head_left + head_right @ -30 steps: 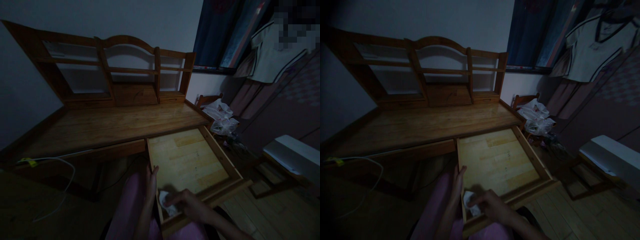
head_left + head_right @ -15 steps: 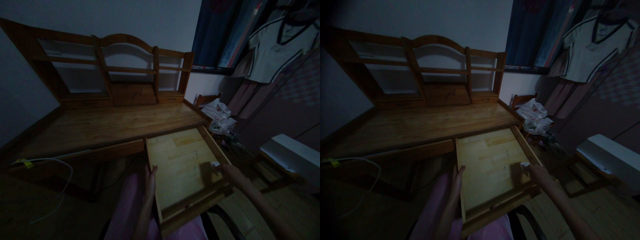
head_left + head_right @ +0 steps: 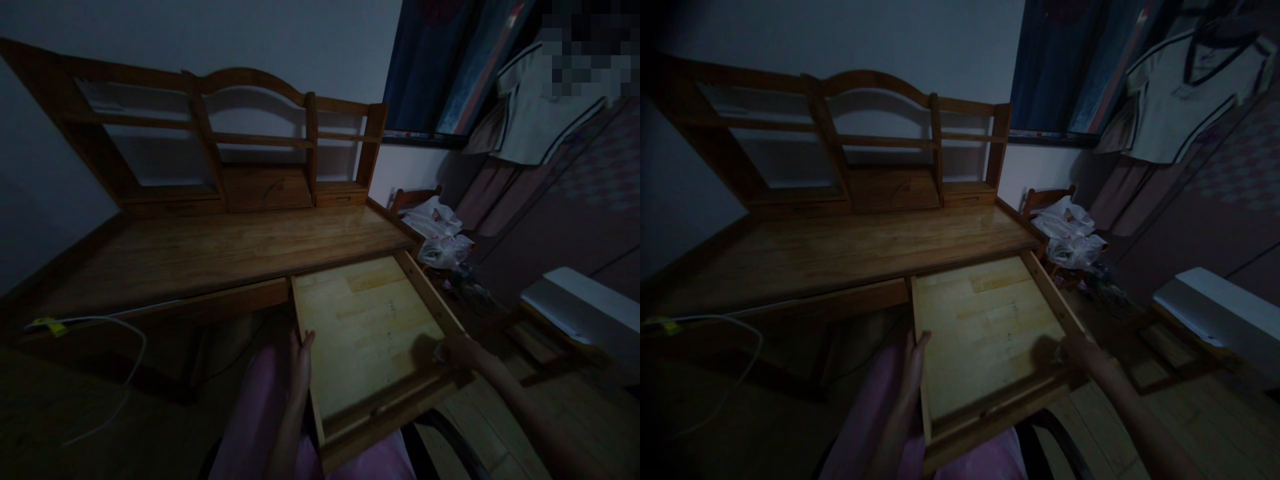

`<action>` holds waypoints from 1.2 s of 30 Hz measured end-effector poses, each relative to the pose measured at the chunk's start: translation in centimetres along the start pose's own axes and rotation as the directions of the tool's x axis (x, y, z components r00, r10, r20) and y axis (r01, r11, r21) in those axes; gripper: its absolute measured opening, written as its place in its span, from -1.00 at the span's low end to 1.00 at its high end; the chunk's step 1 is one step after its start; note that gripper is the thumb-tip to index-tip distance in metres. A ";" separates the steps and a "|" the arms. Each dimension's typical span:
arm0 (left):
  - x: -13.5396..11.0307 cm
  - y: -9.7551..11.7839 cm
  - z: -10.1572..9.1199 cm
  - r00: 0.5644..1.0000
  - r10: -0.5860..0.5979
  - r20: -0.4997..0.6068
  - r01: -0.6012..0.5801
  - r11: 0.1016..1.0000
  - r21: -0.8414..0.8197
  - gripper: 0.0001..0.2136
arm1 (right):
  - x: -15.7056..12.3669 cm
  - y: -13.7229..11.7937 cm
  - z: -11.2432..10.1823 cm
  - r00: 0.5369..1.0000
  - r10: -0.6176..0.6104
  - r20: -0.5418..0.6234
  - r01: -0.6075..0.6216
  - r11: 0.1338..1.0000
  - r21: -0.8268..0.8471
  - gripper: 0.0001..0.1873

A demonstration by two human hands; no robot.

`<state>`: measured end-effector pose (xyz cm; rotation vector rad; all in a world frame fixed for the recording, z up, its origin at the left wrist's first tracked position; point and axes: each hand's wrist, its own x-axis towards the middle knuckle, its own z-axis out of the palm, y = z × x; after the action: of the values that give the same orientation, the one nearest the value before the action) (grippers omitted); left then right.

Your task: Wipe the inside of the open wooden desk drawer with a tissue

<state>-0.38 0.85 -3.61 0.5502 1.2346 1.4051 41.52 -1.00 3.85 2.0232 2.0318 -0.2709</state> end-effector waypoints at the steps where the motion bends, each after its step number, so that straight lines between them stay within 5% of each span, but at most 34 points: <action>1: 0.0 -0.1 0.0 1.000 0.002 -0.003 -0.002 1.000 0.007 -0.42 | 0.0 -0.8 -0.1 1.000 -0.011 0.024 0.012 1.000 -0.021 -0.79; 13: 0.4 -0.5 -0.2 1.000 0.007 0.010 -0.007 1.000 0.014 -0.43 | -1.5 -12.9 0.2 0.942 -0.280 0.187 0.311 0.936 -0.163 -0.71; 24: 0.7 -0.9 -0.3 0.999 0.035 -0.014 -0.035 0.999 0.024 -0.44 | -3.5 -22.3 0.6 0.815 -0.575 0.070 0.559 0.812 0.166 -0.63; 27: 0.8 -1.0 -0.4 0.999 0.030 -0.015 -0.029 0.998 0.051 -0.46 | -2.7 -21.4 -0.5 0.846 -0.513 0.149 0.449 0.834 0.320 -0.67; 30: 0.7 -0.9 -0.3 0.999 0.032 0.006 -0.032 0.999 0.041 -0.48 | -1.5 -17.4 -1.9 0.943 -0.322 0.085 0.272 0.891 0.363 -0.64; 32: 0.6 -0.8 -0.3 0.999 0.035 0.011 -0.035 0.999 0.034 -0.49 | -0.8 -13.4 -2.6 0.987 -0.161 0.005 0.154 0.950 0.272 -0.65; 36: 0.5 -0.6 -0.2 0.999 0.041 0.001 -0.041 0.998 0.038 -0.52 | -0.5 -5.3 -2.2 0.993 0.027 -0.111 -0.024 0.999 0.023 -0.61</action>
<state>-0.45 1.09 -4.41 0.6056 1.2582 1.4181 36.07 -0.87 5.85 2.1205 2.0748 -0.1791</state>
